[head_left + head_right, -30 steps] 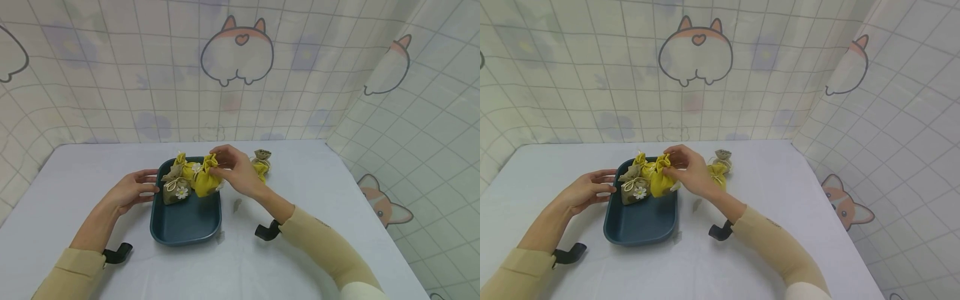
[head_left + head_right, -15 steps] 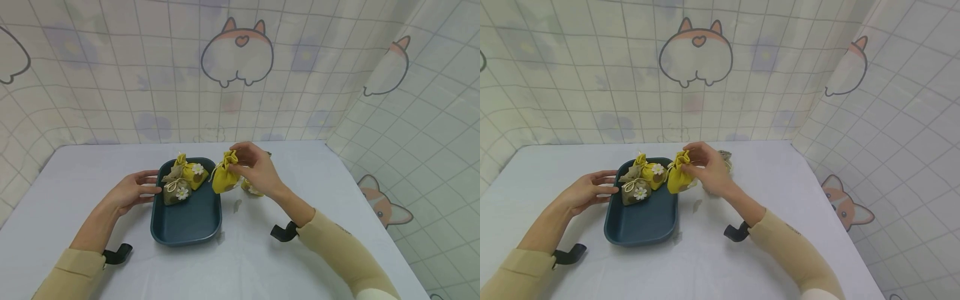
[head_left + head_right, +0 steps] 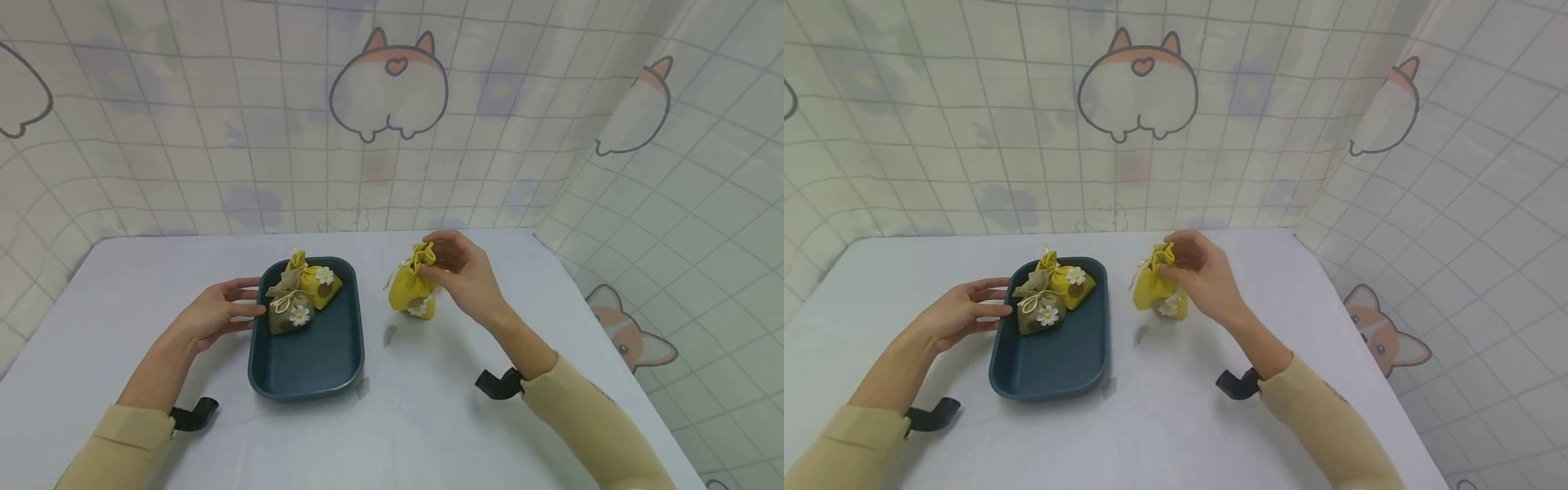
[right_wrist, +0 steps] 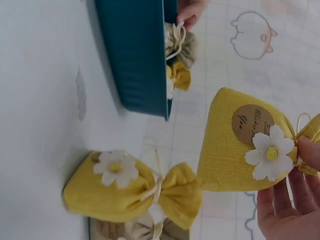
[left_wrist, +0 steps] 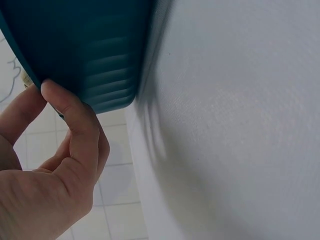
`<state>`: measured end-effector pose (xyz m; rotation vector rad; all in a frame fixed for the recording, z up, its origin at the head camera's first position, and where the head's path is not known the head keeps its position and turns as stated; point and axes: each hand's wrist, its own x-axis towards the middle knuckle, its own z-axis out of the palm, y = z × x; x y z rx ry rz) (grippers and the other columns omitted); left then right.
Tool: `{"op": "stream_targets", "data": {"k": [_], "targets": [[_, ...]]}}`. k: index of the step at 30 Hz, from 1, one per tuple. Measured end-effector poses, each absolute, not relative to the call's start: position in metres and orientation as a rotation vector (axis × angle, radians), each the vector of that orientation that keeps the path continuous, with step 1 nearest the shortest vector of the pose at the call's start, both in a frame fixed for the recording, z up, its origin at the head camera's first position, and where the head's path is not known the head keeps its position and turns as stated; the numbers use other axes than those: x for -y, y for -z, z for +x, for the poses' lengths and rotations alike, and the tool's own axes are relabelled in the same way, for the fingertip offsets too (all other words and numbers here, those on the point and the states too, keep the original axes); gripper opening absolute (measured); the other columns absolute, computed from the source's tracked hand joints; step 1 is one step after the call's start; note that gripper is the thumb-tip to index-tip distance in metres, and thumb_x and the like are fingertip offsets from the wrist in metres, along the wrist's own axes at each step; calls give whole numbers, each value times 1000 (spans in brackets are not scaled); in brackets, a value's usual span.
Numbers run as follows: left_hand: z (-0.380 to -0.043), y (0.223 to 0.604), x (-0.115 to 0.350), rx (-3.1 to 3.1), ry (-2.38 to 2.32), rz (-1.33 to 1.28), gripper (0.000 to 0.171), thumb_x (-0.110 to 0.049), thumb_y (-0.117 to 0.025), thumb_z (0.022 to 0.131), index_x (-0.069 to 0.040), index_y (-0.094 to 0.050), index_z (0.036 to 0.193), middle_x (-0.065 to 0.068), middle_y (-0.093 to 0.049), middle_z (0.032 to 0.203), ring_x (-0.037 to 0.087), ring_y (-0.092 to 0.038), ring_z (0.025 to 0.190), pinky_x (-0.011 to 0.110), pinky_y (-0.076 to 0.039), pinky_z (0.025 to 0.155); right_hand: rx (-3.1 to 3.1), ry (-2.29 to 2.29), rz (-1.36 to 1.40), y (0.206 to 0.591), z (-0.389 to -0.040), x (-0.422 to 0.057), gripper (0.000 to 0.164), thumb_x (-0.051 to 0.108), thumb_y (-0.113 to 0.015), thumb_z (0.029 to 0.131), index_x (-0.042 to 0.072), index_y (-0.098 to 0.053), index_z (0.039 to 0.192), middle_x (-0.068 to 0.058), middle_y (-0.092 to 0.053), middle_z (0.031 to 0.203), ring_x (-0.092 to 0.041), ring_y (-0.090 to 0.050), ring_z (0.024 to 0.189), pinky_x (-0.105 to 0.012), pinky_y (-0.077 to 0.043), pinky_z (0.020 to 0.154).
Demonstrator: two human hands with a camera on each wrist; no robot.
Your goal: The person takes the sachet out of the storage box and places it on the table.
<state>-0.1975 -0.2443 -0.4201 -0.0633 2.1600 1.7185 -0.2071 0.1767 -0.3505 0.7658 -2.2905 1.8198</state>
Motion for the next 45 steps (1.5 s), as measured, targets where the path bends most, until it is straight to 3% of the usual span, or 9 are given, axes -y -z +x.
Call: {"op": "stream_targets", "data": {"k": [12, 24, 35, 45], "targets": [[-200, 420, 248, -2167, -1706, -52, 82, -12, -71, 97, -3, -23, 162, 27, -36, 153, 24, -60, 114, 35, -56, 91, 2357, -1786, 574, 359, -203, -214, 40, -3, -73, 93, 3, -58, 130, -12, -66, 120, -23, -66, 107, -27, -53, 95], [-199, 425, 242, -2171, -1706, -76, 81, -9, -72, 96, -4, -25, 162, 28, -35, 154, 28, -59, 117, 37, -56, 91, 2425, -1772, 423, 383, -211, -254, 40, 0, -72, 95, 2, -57, 132, -10, -67, 119, -20, -67, 103, -23, -54, 90], [-198, 419, 245, -2168, -1716, -54, 81, -11, -71, 97, -2, -23, 162, 27, -35, 154, 26, -60, 115, 38, -56, 91, 2501, -1738, 353, 414, -237, -256, 41, -1, -72, 94, -1, -56, 133, -19, -66, 122, -22, -65, 106, -22, -53, 90], [-199, 419, 243, -2156, -1712, -54, 81, -10, -71, 97, -2, -23, 162, 27, -35, 156, 28, -59, 119, 37, -56, 91, 2571, -1685, 330, 426, -243, -249, 43, -3, -72, 94, -1, -54, 133, -18, -65, 125, -30, -63, 113, -22, -52, 93]]}}
